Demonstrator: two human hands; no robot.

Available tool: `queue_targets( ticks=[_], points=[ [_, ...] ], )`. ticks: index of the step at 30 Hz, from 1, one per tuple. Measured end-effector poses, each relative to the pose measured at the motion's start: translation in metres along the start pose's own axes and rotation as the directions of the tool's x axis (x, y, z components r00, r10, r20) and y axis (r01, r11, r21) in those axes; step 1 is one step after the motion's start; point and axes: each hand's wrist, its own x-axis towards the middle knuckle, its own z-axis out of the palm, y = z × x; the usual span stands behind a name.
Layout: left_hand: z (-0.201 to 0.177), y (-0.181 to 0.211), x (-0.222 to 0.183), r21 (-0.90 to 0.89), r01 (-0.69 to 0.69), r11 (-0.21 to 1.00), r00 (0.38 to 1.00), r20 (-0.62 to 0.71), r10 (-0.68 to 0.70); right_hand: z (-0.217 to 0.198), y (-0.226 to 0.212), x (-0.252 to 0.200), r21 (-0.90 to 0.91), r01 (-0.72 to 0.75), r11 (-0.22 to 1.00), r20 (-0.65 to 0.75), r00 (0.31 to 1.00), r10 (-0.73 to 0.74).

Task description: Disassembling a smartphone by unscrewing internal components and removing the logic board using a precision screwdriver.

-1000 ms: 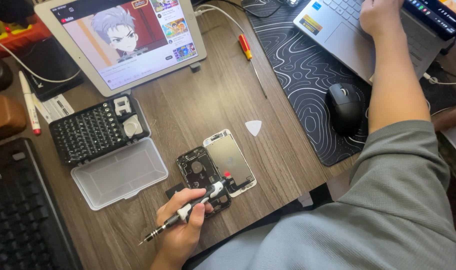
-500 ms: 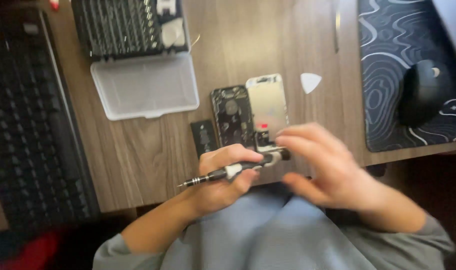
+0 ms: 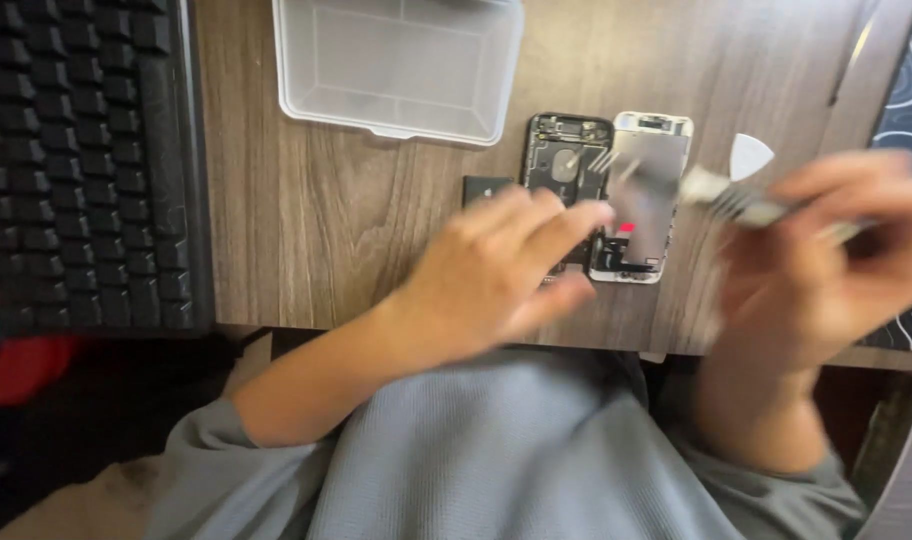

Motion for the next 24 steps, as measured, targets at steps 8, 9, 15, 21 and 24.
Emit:
queue_targets(
  ticks=[8, 9, 15, 21, 24],
  points=[
    [0.001, -0.014, 0.003, 0.588, -0.036, 0.808, 0.999, 0.013, 0.035, -0.022, 0.014, 0.035, -0.286, 0.154, 0.946, 0.263, 0.962, -0.077],
    [-0.001, -0.013, 0.003, 0.627, -0.022, 0.778, 1.0, 0.022, 0.01, -0.018, 0.014, 0.037, -0.301, 0.177, 0.937, 0.285, 0.954, -0.089],
    [-0.003, -0.012, 0.003, 0.631, -0.018, 0.776, 0.999, 0.044, -0.013, -0.013, 0.018, 0.042, -0.339, 0.154, 0.928, 0.325, 0.945, -0.038],
    [-0.005, -0.012, 0.004, 0.637, -0.016, 0.77, 0.998, 0.057, -0.027, -0.014, 0.02, 0.042, -0.376, 0.122, 0.919, 0.326, 0.945, 0.008],
    [-0.005, -0.011, 0.004, 0.634, -0.015, 0.773, 0.998, 0.057, -0.028, -0.015, 0.019, 0.041, -0.397, 0.119, 0.91, 0.339, 0.94, 0.025]
  ],
)
